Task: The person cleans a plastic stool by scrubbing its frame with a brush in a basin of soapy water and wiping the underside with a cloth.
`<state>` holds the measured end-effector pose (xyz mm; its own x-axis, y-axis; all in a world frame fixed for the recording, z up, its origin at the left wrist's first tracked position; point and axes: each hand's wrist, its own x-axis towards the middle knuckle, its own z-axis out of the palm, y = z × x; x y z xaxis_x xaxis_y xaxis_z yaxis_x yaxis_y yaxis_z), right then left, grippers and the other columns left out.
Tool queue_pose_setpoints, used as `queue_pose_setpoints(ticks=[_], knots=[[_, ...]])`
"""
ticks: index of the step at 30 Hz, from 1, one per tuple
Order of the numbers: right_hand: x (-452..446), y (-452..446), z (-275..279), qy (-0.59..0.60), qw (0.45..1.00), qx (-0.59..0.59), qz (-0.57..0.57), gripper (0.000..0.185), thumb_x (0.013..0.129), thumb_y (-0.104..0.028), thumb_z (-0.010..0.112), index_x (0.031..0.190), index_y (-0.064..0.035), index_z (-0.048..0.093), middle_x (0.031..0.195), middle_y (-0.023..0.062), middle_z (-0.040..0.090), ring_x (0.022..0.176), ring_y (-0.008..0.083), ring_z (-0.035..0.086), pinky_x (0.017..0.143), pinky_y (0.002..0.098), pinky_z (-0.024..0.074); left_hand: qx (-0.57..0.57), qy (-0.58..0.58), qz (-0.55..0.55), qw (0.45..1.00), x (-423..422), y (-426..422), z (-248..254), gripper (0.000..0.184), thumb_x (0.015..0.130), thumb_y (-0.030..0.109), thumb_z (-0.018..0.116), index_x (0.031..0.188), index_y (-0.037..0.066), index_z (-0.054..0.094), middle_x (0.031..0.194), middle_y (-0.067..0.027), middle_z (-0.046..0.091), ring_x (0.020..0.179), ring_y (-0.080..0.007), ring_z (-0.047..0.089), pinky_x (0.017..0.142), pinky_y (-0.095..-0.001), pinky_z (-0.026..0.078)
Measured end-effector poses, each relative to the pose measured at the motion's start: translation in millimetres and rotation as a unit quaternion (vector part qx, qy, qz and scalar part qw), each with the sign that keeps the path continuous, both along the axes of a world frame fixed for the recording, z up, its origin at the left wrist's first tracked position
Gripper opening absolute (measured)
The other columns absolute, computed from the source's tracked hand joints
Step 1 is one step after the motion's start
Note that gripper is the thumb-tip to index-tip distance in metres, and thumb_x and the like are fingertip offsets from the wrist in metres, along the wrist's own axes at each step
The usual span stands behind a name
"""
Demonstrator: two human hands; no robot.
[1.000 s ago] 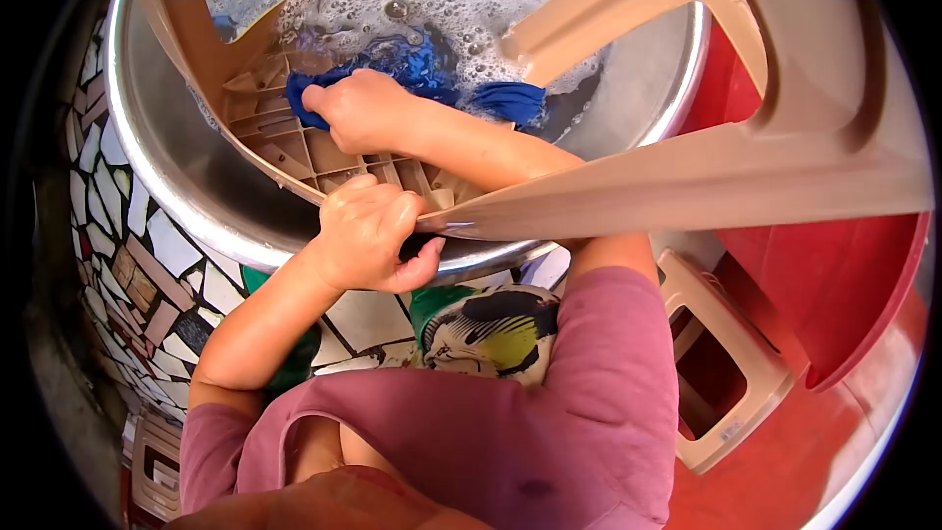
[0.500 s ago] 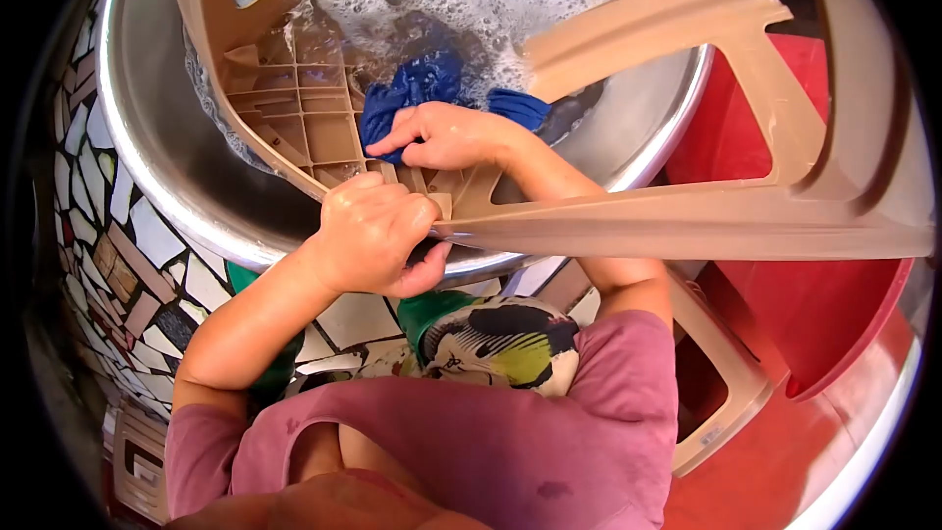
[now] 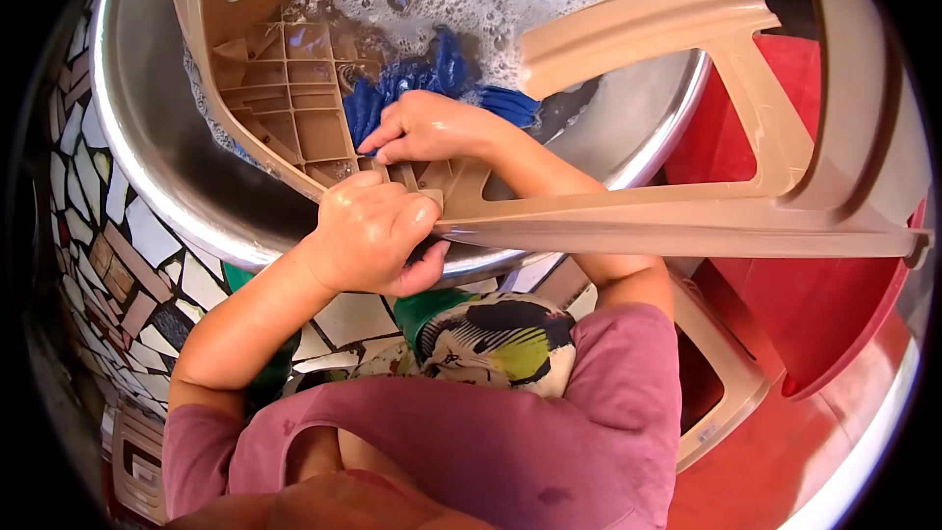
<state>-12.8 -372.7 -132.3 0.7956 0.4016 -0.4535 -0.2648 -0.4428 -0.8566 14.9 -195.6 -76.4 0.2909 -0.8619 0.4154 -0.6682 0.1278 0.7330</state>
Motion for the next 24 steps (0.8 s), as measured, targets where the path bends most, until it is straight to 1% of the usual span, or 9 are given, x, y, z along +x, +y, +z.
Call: queue_pose_setpoints(ticks=[1, 3, 8, 11, 14, 15, 18, 20, 24], knots=[[3.3, 4.1, -5.4, 0.000, 1.000, 0.001, 0.000, 0.022, 0.080, -0.014, 0.068, 0.101, -0.0122, 0.073, 0.077, 0.0085, 0.061, 0.073, 0.0221, 0.059, 0.065, 0.0340, 0.0463, 0.023, -0.001, 0.001, 1.000, 0.1, 0.7, 1.9, 0.022, 0.061, 0.016, 0.066, 0.067, 0.011, 0.045, 0.053, -0.0006, 0.045, 0.049, -0.0188, 0.051, 0.050, -0.0311, 0.038], [6.2, 16.1, -18.5, -0.150, 0.971, -0.144, -0.118, 0.018, 0.080, -0.016, 0.069, 0.096, -0.0125, 0.073, 0.076, 0.0085, 0.061, 0.073, 0.0243, 0.059, 0.065, 0.0345, 0.0468, 0.030, 0.005, 0.003, 1.000, 1.2, 1.1, 3.8, 0.022, 0.061, 0.016, 0.066, 0.067, 0.011, 0.045, 0.053, -0.0005, 0.045, 0.049, -0.0188, 0.051, 0.050, -0.0313, 0.038], [-7.5, 6.6, -14.1, -0.218, 0.920, -0.239, -0.221, 0.016, 0.080, -0.018, 0.069, 0.094, -0.0103, 0.073, 0.077, 0.0095, 0.065, 0.072, 0.0263, 0.063, 0.067, 0.0357, 0.0497, 0.020, -0.006, 0.005, 1.000, -1.2, 0.8, -0.4, 0.022, 0.061, 0.016, 0.065, 0.068, 0.011, 0.045, 0.053, -0.0004, 0.046, 0.049, -0.0191, 0.051, 0.050, -0.0316, 0.038], [-9.7, -21.7, 8.8, 0.091, 0.960, -0.084, -0.251, 0.019, 0.080, -0.015, 0.070, 0.096, -0.0051, 0.072, 0.085, 0.0116, 0.069, 0.078, 0.0197, 0.065, 0.072, 0.0293, 0.0503, 0.015, -0.008, 0.003, 1.000, -0.4, 0.0, -1.8, 0.021, 0.062, 0.016, 0.065, 0.068, 0.011, 0.046, 0.053, -0.0003, 0.047, 0.049, -0.0193, 0.052, 0.049, -0.0318, 0.038], [-21.0, -1.8, -8.4, -0.015, 0.996, -0.058, -0.068, 0.021, 0.080, -0.012, 0.069, 0.098, -0.0022, 0.071, 0.080, 0.0074, 0.064, 0.075, 0.0185, 0.061, 0.070, 0.0296, 0.0483, 0.033, 0.006, -0.004, 0.999, 2.6, 2.9, -1.3, 0.021, 0.062, 0.016, 0.065, 0.068, 0.011, 0.046, 0.053, 0.0001, 0.048, 0.049, -0.0194, 0.052, 0.050, -0.0317, 0.038], [-19.6, -3.7, -11.4, 0.024, 0.997, -0.033, -0.064, 0.022, 0.079, -0.017, 0.070, 0.097, -0.0040, 0.072, 0.088, 0.0114, 0.066, 0.079, 0.0258, 0.063, 0.073, 0.0329, 0.0486, 0.029, 0.003, -0.003, 1.000, 2.6, 2.3, -2.5, 0.022, 0.062, 0.016, 0.066, 0.068, 0.011, 0.046, 0.053, 0.0003, 0.048, 0.049, -0.0192, 0.052, 0.050, -0.0318, 0.038], [-23.0, -2.7, -18.0, -0.003, 0.999, -0.016, -0.041, 0.017, 0.079, -0.015, 0.067, 0.093, -0.0076, 0.073, 0.083, 0.0089, 0.064, 0.078, 0.0267, 0.062, 0.069, 0.0360, 0.0491, 0.032, 0.001, -0.007, 0.999, 1.2, 2.6, -0.1, 0.022, 0.062, 0.017, 0.066, 0.068, 0.011, 0.045, 0.053, 0.0004, 0.048, 0.049, -0.0189, 0.052, 0.050, -0.0318, 0.038], [-24.4, 9.2, -25.0, -0.243, 0.926, -0.267, -0.112, 0.015, 0.076, -0.010, 0.068, 0.091, -0.0109, 0.073, 0.077, 0.0050, 0.061, 0.073, 0.0244, 0.060, 0.061, 0.0350, 0.0486, 0.030, -0.002, -0.006, 1.000, 3.1, 0.4, 3.3, 0.023, 0.062, 0.017, 0.066, 0.068, 0.011, 0.045, 0.053, 0.0002, 0.048, 0.049, -0.0188, 0.052, 0.050, -0.0318, 0.038], [-24.2, 14.3, -25.8, -0.273, 0.894, -0.340, -0.102, 0.014, 0.078, -0.014, 0.065, 0.089, -0.0144, 0.073, 0.075, 0.0052, 0.062, 0.070, 0.0276, 0.061, 0.059, 0.0384, 0.0496, 0.028, -0.007, -0.011, 1.000, -0.3, 0.8, -4.2, 0.024, 0.060, 0.018, 0.068, 0.072, 0.010, 0.048, 0.053, -0.0009, 0.047, 0.047, -0.0202, 0.050, 0.048, -0.0320, 0.036]])
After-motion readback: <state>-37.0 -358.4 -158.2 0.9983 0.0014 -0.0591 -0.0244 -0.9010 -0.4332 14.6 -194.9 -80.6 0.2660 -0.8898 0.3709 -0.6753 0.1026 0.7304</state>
